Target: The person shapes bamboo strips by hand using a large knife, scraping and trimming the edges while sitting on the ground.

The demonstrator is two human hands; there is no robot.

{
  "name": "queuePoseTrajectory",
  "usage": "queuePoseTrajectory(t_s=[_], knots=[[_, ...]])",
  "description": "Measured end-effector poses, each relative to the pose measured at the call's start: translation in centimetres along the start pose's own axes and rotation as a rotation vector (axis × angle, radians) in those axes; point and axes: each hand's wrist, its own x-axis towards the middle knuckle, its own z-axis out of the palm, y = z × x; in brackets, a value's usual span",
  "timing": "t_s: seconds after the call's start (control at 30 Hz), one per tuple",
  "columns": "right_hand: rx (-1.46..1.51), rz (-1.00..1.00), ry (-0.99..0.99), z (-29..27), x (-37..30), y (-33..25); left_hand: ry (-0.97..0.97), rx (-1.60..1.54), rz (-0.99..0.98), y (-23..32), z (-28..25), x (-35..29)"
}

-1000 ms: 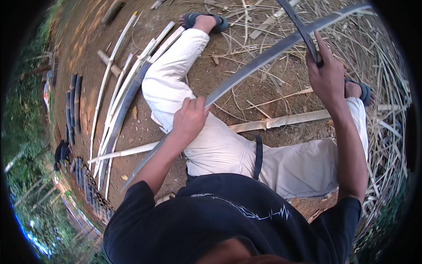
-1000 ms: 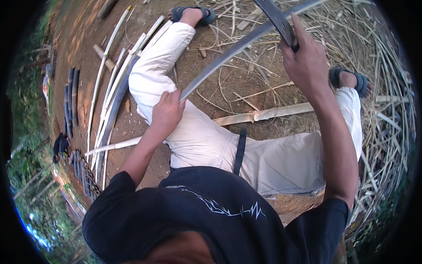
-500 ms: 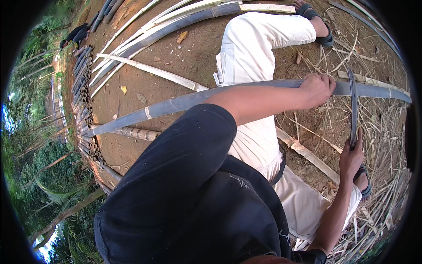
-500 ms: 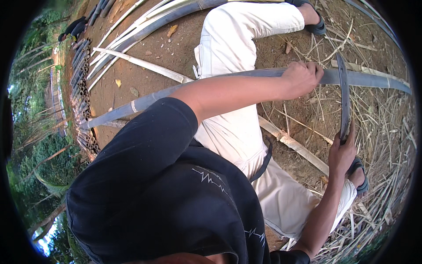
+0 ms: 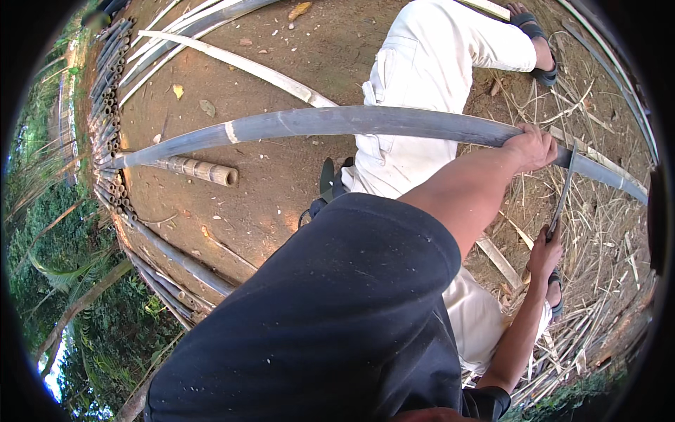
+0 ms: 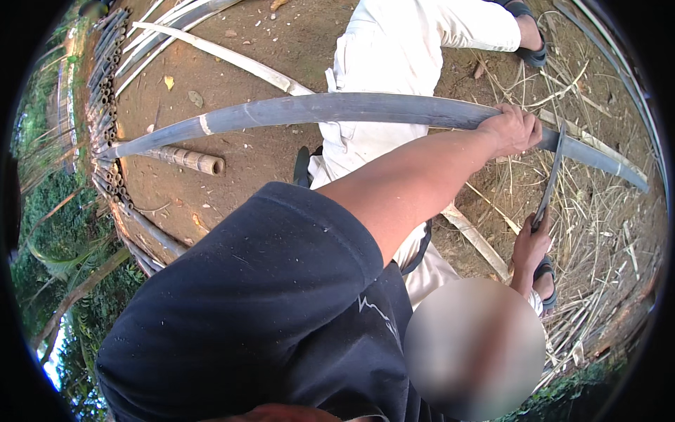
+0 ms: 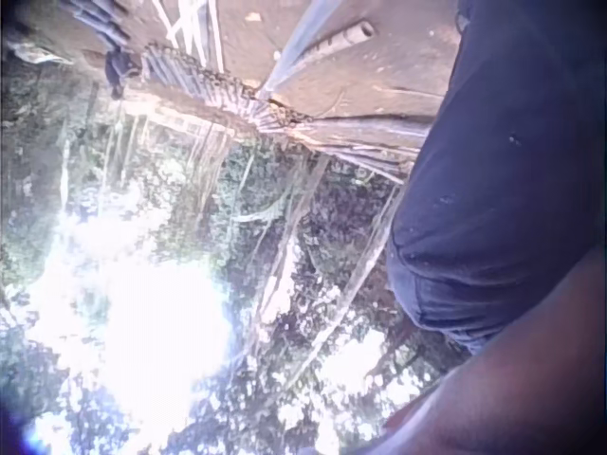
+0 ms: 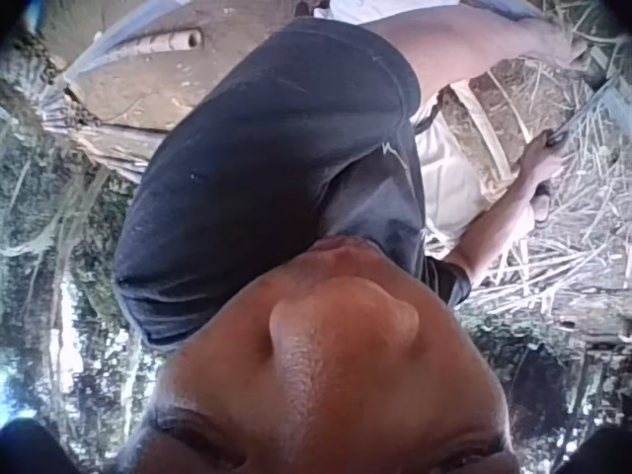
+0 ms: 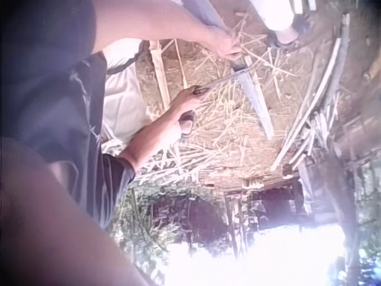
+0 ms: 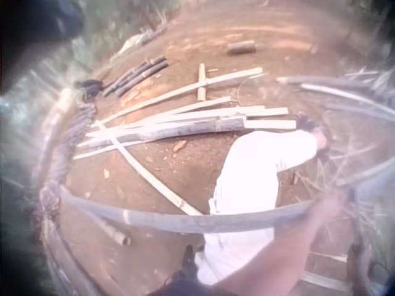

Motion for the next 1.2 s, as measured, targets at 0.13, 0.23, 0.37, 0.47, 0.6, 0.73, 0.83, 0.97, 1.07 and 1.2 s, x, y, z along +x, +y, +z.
queuePoseTrajectory(t_s=[0.13,0.23,0.37,0.47,0.6,0.73,0.83,0.97,1.07,1.2], knots=[[-0.038,0.093,0.029,-0.3,-1.1,1.5,-0.018,-0.054,0.067,0.8,0.3,0.9],[0.059,0.185,-0.015,-0.6,-1.8,-0.3,-0.067,-0.060,0.095,-0.8,-3.4,0.2],[0.131,-0.007,0.146,0.3,-3.3,-2.3,-0.237,-0.510,0.016,-3.2,-4.9,-0.3],[0.117,-0.031,0.077,-0.8,-4.1,-4.5,-0.487,-0.721,-0.084,-5.1,-7.4,0.2],[-0.084,-0.118,0.067,-1.8,-3.4,-4.5,-0.535,-0.788,-0.023,-6.2,-4.6,2.1],[-0.177,-0.233,0.051,-2.4,-1.6,-4.9,-0.483,-0.741,0.234,-7.5,-2.4,3.1],[-0.205,-0.240,0.027,-2.1,-0.1,-4.9,-0.722,-1.010,-0.071,-7.7,-3.8,3.1],[-0.160,-0.046,0.070,-3.1,4.4,-2.9,-1.055,-1.435,-0.426,-8.9,-5.2,2.8],[-0.116,0.023,0.074,-3.9,5.7,-1.8,-1.128,-1.554,-0.490,-8.9,-5.4,3.4],[-0.208,-0.304,-0.022,-4.1,5.4,-4.3,-1.201,-1.565,-0.548,-8.9,-5.6,4.0]])
